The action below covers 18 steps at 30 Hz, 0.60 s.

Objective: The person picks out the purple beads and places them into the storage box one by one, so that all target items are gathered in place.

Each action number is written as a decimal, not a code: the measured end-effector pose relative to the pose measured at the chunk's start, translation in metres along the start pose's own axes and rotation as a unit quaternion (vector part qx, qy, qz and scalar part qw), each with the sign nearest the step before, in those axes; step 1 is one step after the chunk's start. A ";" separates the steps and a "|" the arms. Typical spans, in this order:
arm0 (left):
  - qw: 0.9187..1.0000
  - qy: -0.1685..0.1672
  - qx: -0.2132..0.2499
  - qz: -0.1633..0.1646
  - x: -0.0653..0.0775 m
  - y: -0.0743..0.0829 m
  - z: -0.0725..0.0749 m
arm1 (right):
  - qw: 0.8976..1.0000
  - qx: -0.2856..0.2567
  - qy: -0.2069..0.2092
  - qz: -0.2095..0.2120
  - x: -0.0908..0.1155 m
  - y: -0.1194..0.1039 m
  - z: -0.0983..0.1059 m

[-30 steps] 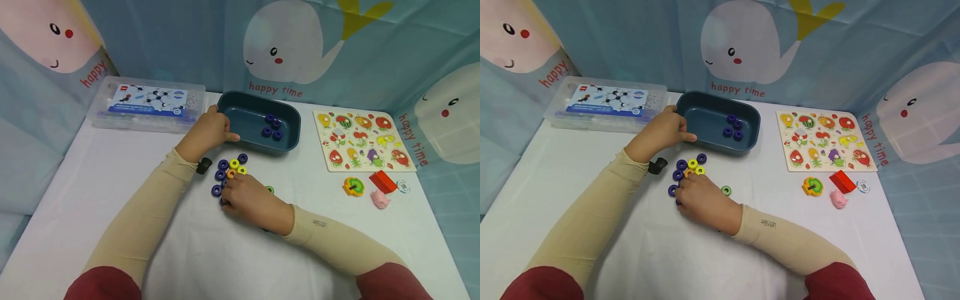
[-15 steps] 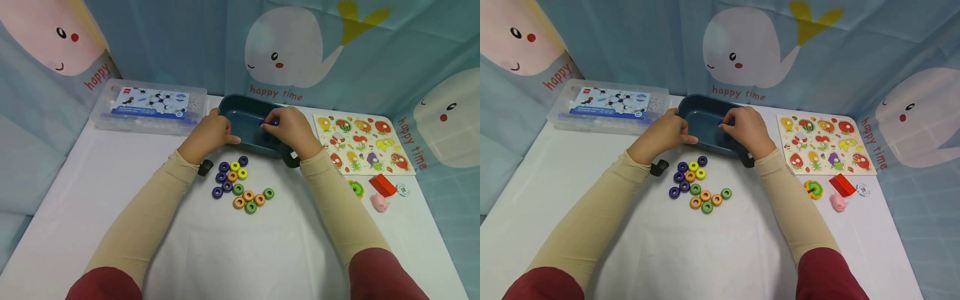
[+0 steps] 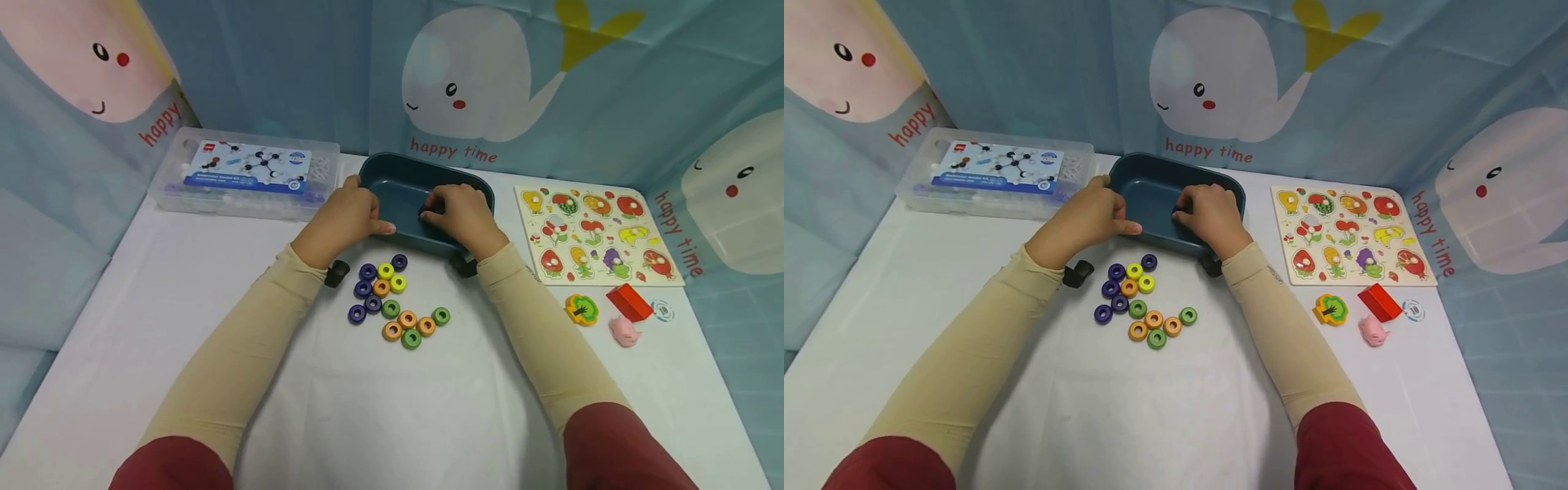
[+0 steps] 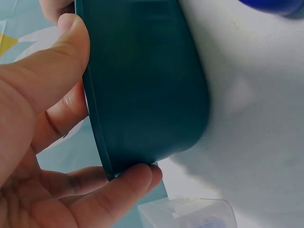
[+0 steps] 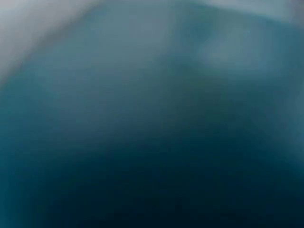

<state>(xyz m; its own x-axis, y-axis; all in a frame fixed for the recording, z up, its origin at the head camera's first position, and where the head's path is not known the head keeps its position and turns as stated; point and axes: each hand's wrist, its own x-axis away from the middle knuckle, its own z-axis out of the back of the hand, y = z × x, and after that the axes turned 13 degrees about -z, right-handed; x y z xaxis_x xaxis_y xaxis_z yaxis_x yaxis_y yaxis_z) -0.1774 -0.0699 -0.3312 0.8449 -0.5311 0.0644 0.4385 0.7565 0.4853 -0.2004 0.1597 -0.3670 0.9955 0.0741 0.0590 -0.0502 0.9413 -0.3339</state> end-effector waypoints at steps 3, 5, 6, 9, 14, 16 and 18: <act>1.000 0.000 0.000 -0.004 0.001 0.001 0.001 | 0.999 -0.032 0.013 0.014 0.011 -0.005 0.008; 1.000 0.000 -0.001 -0.007 0.001 0.001 0.001 | 0.997 -0.059 0.017 0.041 0.026 -0.014 0.014; 1.000 0.000 -0.004 -0.008 0.001 0.001 0.002 | 0.996 -0.071 0.014 0.060 0.035 -0.020 0.017; 1.000 0.001 -0.007 -0.008 0.001 0.000 0.003 | 0.990 -0.076 -0.027 0.118 0.066 -0.043 0.020; 1.000 -0.002 0.003 -0.007 0.000 0.000 0.002 | 0.976 0.000 -0.094 0.198 0.111 -0.072 0.005; 1.000 -0.002 0.007 -0.006 0.000 -0.001 0.001 | 0.967 0.029 -0.085 0.240 0.121 -0.078 -0.006; 1.000 -0.001 0.006 -0.004 0.000 -0.001 0.001 | 0.955 0.056 -0.064 0.285 0.127 -0.082 -0.018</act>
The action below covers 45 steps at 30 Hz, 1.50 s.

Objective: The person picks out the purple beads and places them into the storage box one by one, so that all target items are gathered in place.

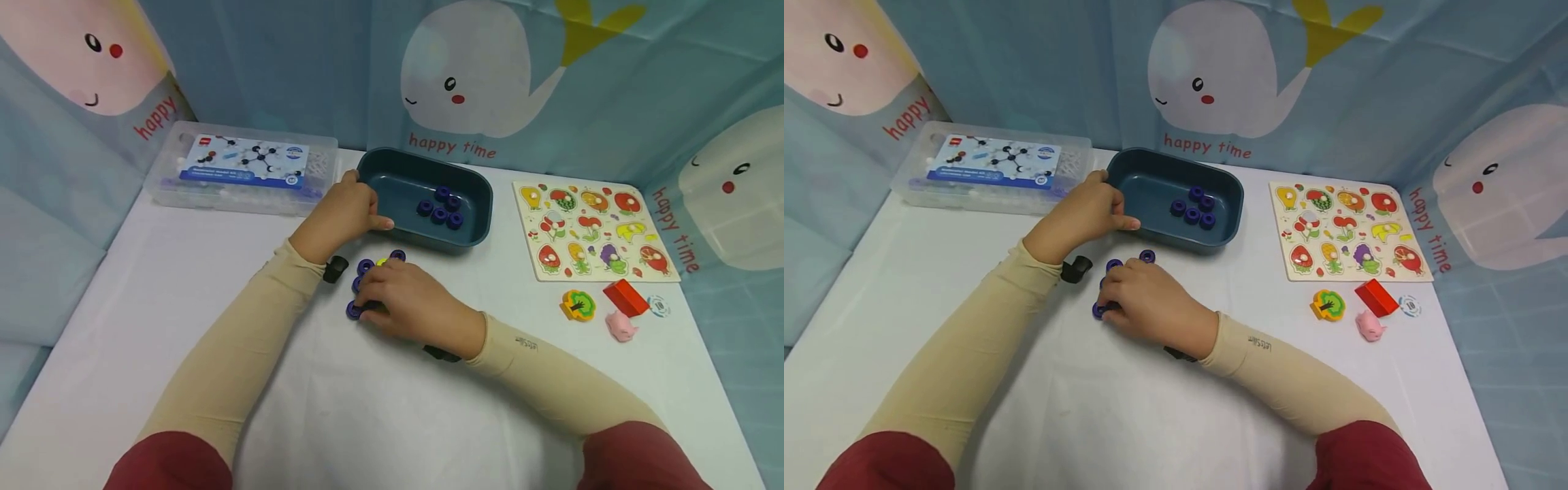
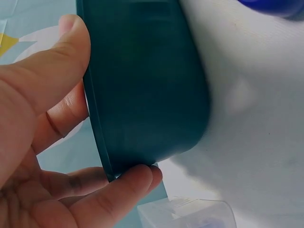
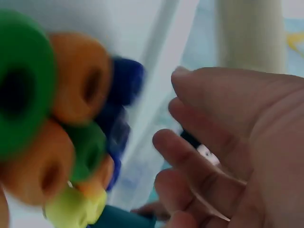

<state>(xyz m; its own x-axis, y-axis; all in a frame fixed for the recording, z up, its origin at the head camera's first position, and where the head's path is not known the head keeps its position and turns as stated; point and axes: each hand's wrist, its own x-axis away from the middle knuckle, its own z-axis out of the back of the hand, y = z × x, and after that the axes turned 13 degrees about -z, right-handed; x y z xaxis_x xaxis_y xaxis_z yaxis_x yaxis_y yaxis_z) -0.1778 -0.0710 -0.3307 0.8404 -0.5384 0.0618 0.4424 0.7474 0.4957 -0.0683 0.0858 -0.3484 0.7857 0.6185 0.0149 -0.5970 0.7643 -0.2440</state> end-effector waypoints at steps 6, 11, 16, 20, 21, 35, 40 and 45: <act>1.000 0.000 -0.004 0.003 0.000 0.001 0.000 | 0.995 0.085 0.026 0.038 -0.004 -0.013 -0.019; 1.000 0.005 -0.011 0.001 -0.001 0.001 0.001 | 0.994 0.099 0.026 0.035 -0.008 -0.018 -0.022; 1.000 0.000 -0.002 0.000 -0.001 0.001 0.002 | 0.998 0.034 0.036 0.030 -0.002 -0.015 -0.005; 1.000 0.000 -0.002 -0.002 0.000 0.002 0.003 | 0.996 -0.043 0.046 -0.059 0.002 0.006 0.033; 1.000 0.002 -0.005 -0.002 0.000 0.002 0.004 | 0.993 -0.054 0.052 -0.096 0.002 0.016 0.042; 1.000 0.008 -0.009 0.008 0.002 0.002 0.001 | 0.929 -0.082 0.001 -0.361 -0.027 0.123 0.034; 1.000 0.010 -0.004 0.003 0.002 0.004 0.001 | 0.932 -0.053 0.022 -0.357 -0.034 0.132 0.025; 1.000 0.009 0.000 0.004 0.002 0.003 0.000 | 0.936 -0.045 0.036 -0.347 -0.038 0.139 0.022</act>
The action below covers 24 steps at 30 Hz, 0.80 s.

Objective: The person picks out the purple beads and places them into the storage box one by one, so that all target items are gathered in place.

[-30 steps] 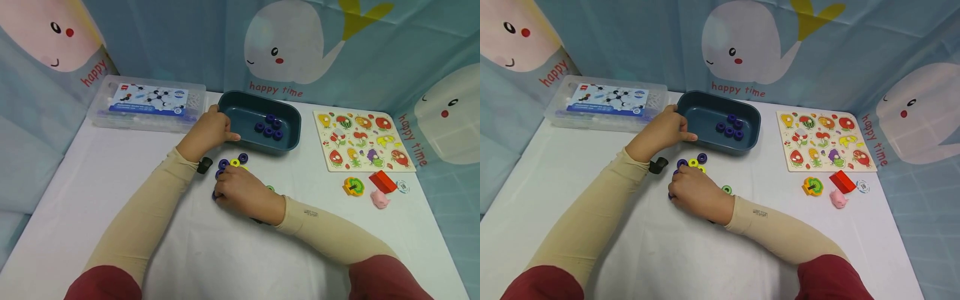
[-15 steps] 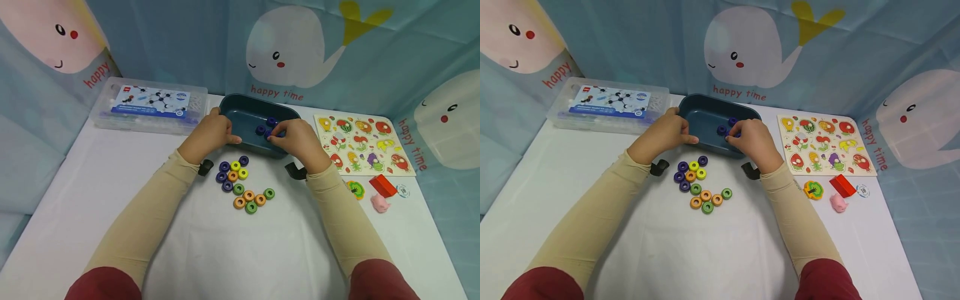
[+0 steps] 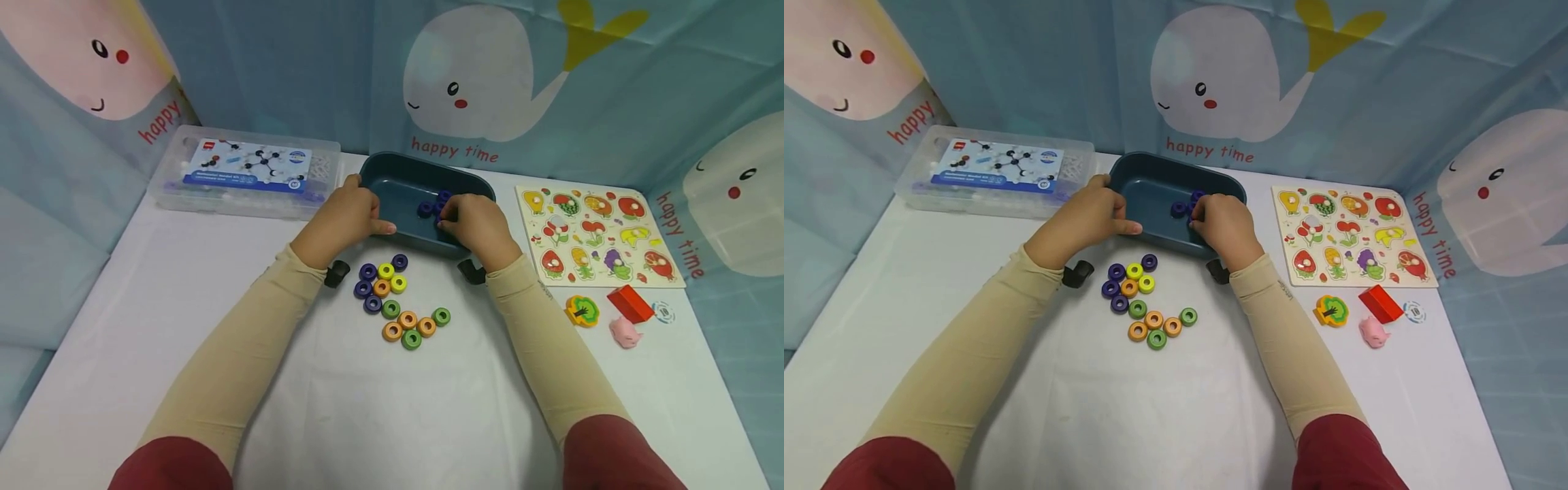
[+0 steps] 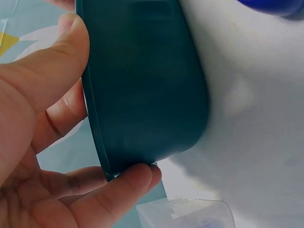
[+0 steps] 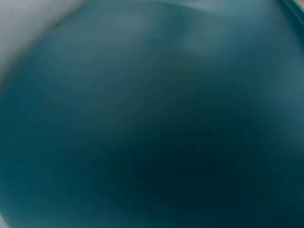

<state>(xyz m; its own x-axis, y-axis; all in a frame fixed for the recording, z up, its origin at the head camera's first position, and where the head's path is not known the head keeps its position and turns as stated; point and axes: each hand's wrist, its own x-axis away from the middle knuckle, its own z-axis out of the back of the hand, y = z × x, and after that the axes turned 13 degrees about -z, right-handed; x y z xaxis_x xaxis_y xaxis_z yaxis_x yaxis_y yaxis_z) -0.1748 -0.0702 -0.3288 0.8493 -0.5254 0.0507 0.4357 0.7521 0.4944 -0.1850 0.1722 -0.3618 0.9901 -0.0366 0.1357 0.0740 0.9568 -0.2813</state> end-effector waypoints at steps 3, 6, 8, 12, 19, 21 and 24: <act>1.000 0.000 0.001 0.000 -0.001 0.000 0.000 | 1.000 0.001 -0.002 0.005 0.004 0.000 0.002; 1.000 0.001 0.000 0.000 -0.001 0.000 0.000 | 1.000 -0.003 0.016 0.022 0.020 -0.006 0.011; 1.000 -0.001 -0.003 0.000 -0.002 0.000 0.000 | 0.998 -0.013 0.030 0.046 0.039 -0.013 0.017; 1.000 -0.003 -0.011 0.000 -0.002 -0.002 0.000 | 0.992 -0.028 0.015 0.119 0.077 -0.032 0.017; 1.000 -0.010 -0.012 0.012 -0.003 -0.002 -0.001 | 0.987 0.034 -0.059 0.143 0.084 -0.049 -0.014; 1.000 -0.012 -0.009 0.014 -0.003 -0.002 -0.002 | 0.987 0.049 -0.060 0.142 0.079 -0.050 -0.021; 1.000 -0.011 -0.011 0.010 -0.003 -0.001 -0.001 | 0.986 0.061 -0.045 0.147 0.073 -0.050 -0.027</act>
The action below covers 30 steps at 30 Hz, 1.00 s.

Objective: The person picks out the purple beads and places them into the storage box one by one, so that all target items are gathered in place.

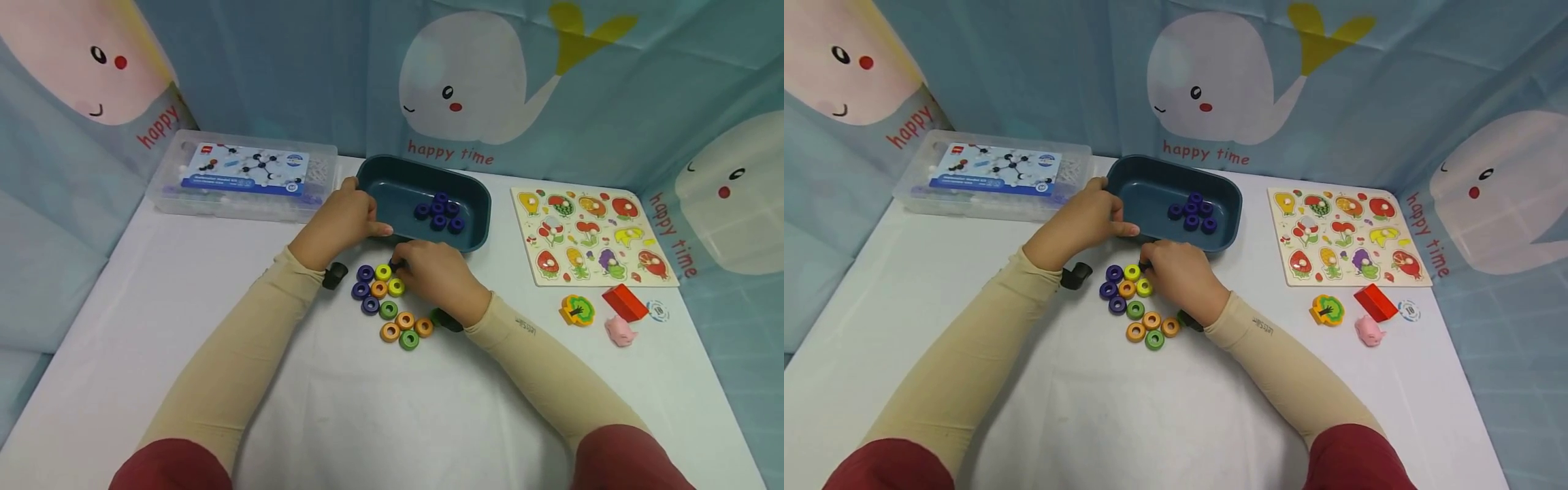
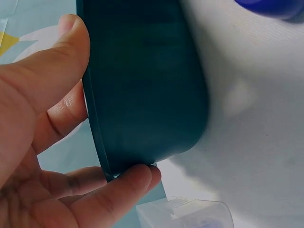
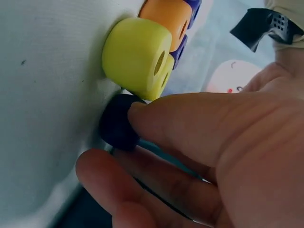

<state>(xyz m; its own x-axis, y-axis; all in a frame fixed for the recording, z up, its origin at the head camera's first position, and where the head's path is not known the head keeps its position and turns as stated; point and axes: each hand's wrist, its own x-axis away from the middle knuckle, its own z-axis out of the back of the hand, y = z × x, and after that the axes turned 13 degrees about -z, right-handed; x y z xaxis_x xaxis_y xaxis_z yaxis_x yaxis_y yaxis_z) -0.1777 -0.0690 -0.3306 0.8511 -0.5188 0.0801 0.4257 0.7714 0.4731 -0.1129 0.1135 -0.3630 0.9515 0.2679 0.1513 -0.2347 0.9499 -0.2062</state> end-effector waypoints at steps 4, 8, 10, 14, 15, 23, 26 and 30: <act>1.000 0.004 -0.004 -0.003 0.000 0.000 0.001 | 1.000 0.012 0.021 0.007 -0.001 -0.001 0.000; 1.000 0.004 0.000 -0.011 0.001 0.000 0.002 | 1.000 -0.006 0.024 0.007 0.011 -0.003 0.019; 1.000 0.006 0.001 -0.014 0.001 0.001 0.002 | 0.999 -0.022 0.039 -0.003 0.017 0.001 0.034; 1.000 0.012 0.002 -0.011 0.001 0.001 0.003 | 0.994 -0.046 0.078 -0.059 0.009 0.026 0.055; 1.000 0.010 0.005 -0.008 0.001 0.001 0.003 | 0.993 -0.049 0.079 -0.080 0.004 0.033 0.057; 1.000 0.000 0.014 -0.002 0.002 0.001 0.000 | 0.986 -0.077 0.009 -0.145 -0.035 0.067 0.034; 1.000 0.002 0.015 -0.004 0.002 0.001 0.001 | 0.986 -0.079 0.013 -0.149 -0.044 0.068 0.027; 1.000 -0.001 0.014 -0.005 0.002 0.001 0.001 | 0.985 -0.086 0.026 -0.150 -0.053 0.069 0.023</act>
<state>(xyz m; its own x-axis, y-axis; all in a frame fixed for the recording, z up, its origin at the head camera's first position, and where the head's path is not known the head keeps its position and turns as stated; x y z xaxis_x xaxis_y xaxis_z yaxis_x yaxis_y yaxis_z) -0.1762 -0.0696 -0.3291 0.8468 -0.5263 0.0766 0.4246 0.7557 0.4987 -0.1845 0.1684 -0.3636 0.9827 -0.0330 0.1820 0.0912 0.9424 -0.3219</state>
